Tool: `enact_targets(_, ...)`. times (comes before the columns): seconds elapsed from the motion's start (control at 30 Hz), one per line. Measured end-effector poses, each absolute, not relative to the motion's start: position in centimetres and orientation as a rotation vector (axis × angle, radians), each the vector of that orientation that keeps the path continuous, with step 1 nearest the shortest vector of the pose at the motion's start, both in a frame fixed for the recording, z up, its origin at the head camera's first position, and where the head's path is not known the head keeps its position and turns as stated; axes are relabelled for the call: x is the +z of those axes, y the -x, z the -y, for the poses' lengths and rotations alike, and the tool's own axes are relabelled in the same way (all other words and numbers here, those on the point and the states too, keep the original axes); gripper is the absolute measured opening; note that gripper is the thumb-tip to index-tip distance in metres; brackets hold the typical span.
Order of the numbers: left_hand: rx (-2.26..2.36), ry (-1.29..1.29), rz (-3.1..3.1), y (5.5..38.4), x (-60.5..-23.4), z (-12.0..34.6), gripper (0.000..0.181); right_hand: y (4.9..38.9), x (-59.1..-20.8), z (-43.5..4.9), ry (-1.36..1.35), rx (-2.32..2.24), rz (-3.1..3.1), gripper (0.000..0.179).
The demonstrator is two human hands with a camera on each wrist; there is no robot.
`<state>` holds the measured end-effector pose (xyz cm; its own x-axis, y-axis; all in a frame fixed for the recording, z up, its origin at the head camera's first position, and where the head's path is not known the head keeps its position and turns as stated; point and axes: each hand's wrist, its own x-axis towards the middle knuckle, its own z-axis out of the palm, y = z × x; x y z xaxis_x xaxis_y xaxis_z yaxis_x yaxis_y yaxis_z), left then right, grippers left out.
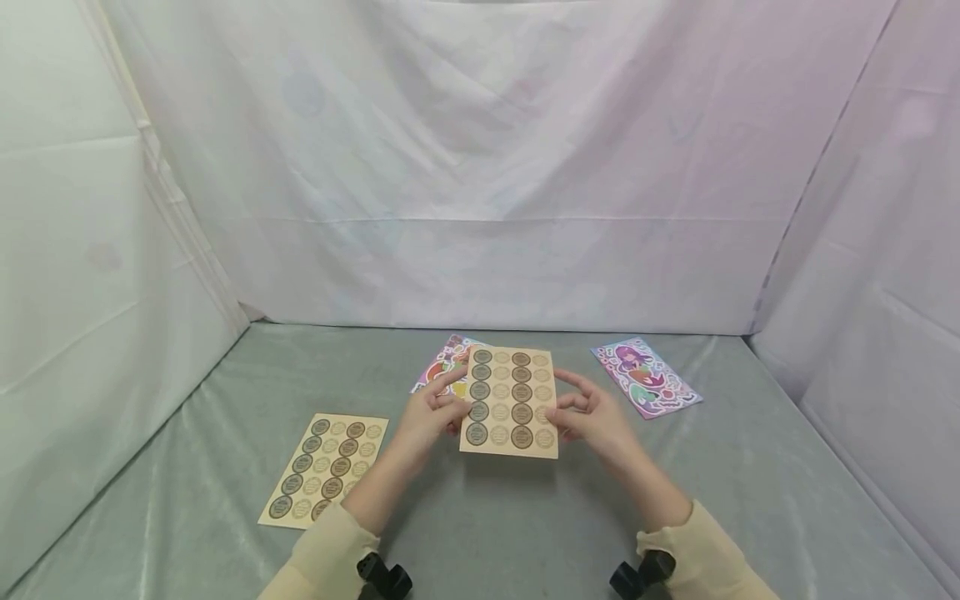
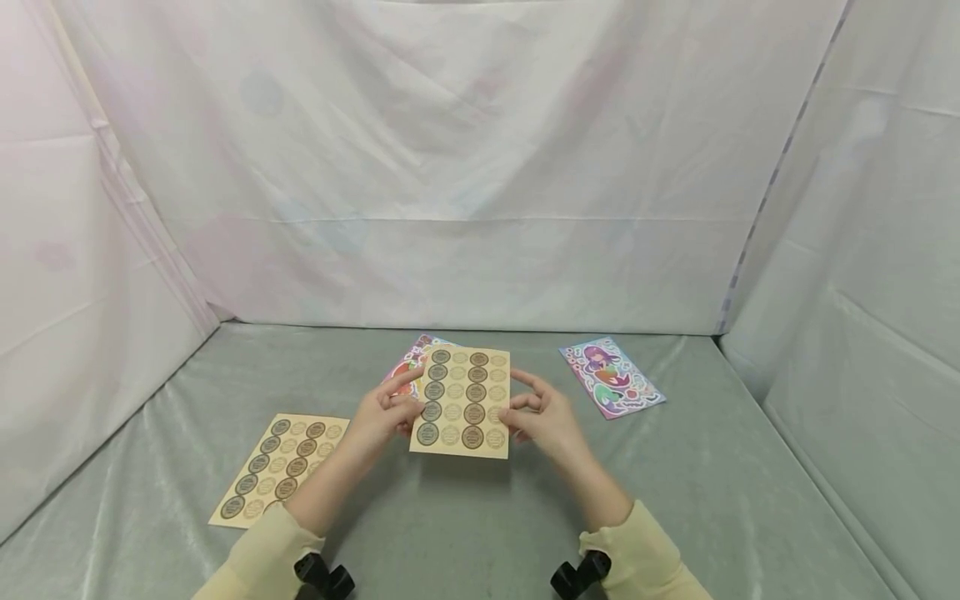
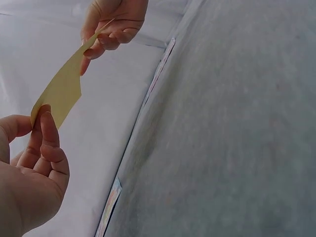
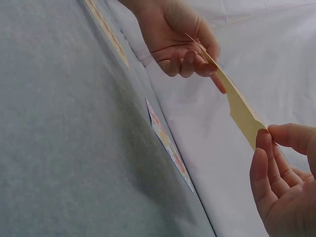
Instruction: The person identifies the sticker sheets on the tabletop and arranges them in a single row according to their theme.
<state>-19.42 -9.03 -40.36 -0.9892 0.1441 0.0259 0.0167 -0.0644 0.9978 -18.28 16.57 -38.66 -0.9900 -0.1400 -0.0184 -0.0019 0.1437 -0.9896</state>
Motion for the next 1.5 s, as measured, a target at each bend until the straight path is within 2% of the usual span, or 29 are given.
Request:
enact_targets(0.3,2.17,-0.236,-2.134,18.8,-40.3,10.0,0.057,17.9,-38.8,-15.8,0.155,-1.993,-2.26,0.07)
enact_targets(0.93,2.068,-0.173,-2.209,17.3,-40.3,11.8,0.059,16.8,-39.3,-14.3,0.172,-1.984,-2.235,0.074)
enact_targets(1.5,1.979,-0.211,-2.234,16.4,-40.3,13.3,0.06,15.8,-40.0,-13.0,0.172,-1.99,-2.238,0.073)
